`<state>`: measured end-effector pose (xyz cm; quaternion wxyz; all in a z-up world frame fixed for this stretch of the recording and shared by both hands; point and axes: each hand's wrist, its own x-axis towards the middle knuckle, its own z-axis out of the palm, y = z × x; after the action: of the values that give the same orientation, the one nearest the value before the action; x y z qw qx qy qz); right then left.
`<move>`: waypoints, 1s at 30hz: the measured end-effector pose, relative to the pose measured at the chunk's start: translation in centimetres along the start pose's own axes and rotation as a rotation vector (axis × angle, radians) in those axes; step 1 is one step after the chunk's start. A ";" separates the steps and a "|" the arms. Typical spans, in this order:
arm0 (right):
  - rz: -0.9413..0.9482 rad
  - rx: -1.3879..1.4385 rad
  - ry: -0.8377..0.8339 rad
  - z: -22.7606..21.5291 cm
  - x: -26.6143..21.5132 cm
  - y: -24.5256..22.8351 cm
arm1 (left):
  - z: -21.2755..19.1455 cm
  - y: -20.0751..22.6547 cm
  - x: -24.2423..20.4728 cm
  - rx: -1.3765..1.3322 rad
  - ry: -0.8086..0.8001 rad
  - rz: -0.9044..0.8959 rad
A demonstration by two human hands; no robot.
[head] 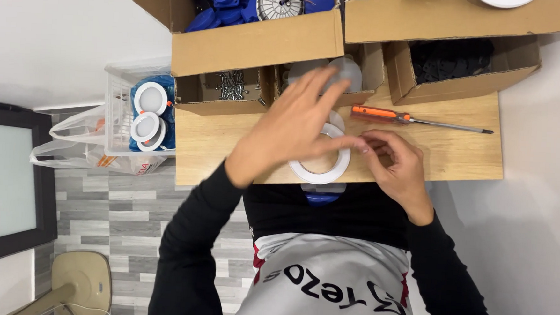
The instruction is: The person assembles multiple round light fixtures by taking white circular bases and attaching metal heat sink components to them. They retrieve parts from cardboard boxes on a wooden table and place the completed units into a plastic bin on the floor.
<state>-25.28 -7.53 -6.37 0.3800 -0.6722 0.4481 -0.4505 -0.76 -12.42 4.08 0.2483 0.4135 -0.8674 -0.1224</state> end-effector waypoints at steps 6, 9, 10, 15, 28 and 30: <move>-0.123 -0.107 0.028 0.7 0.3 -0.8 | 0.6 -1.4 3.8 -0.019 -0.338 -0.329; -0.162 -0.140 0.033 0.7 0.4 -1.0 | -0.5 -0.8 4.7 -0.031 -0.416 -0.421; -0.164 -0.141 0.034 0.7 0.3 -0.9 | -0.9 -0.7 4.9 -0.086 -0.388 -0.398; -0.113 -0.193 -0.045 0.3 0.1 -1.6 | -1.4 -0.8 5.2 -0.190 -0.354 -0.434; -0.170 -0.216 -0.044 0.5 0.0 -1.4 | -2.3 1.0 -2.8 -0.301 0.313 -0.042; -0.172 -0.226 -0.045 0.6 -0.1 -1.3 | -1.8 1.1 -4.0 -0.304 0.350 -0.074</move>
<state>-24.38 -7.01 -5.41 0.2719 -0.7564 0.4282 -0.4131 1.63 -8.65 4.76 0.4496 0.4179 -0.7670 -0.1869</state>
